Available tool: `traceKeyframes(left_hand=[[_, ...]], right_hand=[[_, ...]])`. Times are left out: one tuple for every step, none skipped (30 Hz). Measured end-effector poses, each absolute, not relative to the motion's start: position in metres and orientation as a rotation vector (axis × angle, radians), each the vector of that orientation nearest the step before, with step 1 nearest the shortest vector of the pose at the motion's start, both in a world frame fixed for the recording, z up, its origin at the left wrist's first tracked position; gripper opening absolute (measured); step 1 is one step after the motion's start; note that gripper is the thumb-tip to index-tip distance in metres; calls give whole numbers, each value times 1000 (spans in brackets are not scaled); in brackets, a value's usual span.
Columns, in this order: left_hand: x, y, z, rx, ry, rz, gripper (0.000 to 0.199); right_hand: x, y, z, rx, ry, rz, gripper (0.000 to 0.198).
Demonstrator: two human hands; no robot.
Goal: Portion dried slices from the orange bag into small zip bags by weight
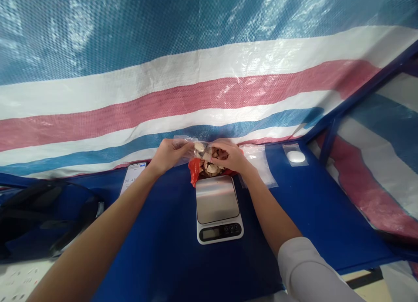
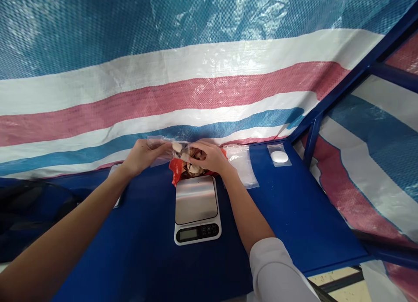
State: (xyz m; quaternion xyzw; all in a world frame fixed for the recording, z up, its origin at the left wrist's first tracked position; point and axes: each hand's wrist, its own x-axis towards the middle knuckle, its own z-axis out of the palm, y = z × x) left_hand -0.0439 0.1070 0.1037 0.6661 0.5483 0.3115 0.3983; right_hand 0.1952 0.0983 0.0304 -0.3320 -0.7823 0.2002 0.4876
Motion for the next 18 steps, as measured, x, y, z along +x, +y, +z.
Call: traceKeyframes(left_hand=[[-44,106,105,1699,1402,782,54],[-43,106,106,1707,1413,778,54],[-43,105,107,1711,1422,776,55],[-42,104,109,1712,1428,773,56],[-42,103,110,1711,1432,770,57],[-41,102,111,1708,1431,766,58],[-40,101,111,1706,1424,761,58],[-39,101,112,1704,1415,757,58],[-39,100,112,1704,1406,752,58],[-38,100,112,1709,1402,749,58],[-37,100,112,1717,1406,747,58],[-37,100,112,1727,1415,744,57],[-36,100,113,1737,1426,743,56],[-36,100,113,1741,1429,742,55],[-36,100,114,1736,1423,746,55],[-36,100,114,1725,1411,752,54],[-36,101,115,1713,1396,756,54],[-37,101,115,1701,1383,758,53]], right_hand=[[195,98,30,-797,-1911,481,31],[194,99,29,-793,-1919,477,32],[193,99,29,-795,-1923,473,33],[193,99,29,-802,-1919,464,33],[192,98,28,-809,-1906,447,32],[191,98,28,-817,-1892,426,31],[191,98,28,-821,-1879,405,31],[191,98,27,-821,-1873,391,30],[191,98,27,-819,-1876,390,31],[191,97,27,-819,-1886,402,32],[191,97,27,-821,-1900,426,33],[191,97,27,-826,-1909,452,34],[190,97,28,-835,-1910,474,35],[190,98,28,-845,-1907,490,35],[190,98,29,-853,-1900,499,33],[190,99,29,-857,-1894,506,31],[190,99,30,-859,-1890,511,29],[190,100,30,-858,-1888,517,27]])
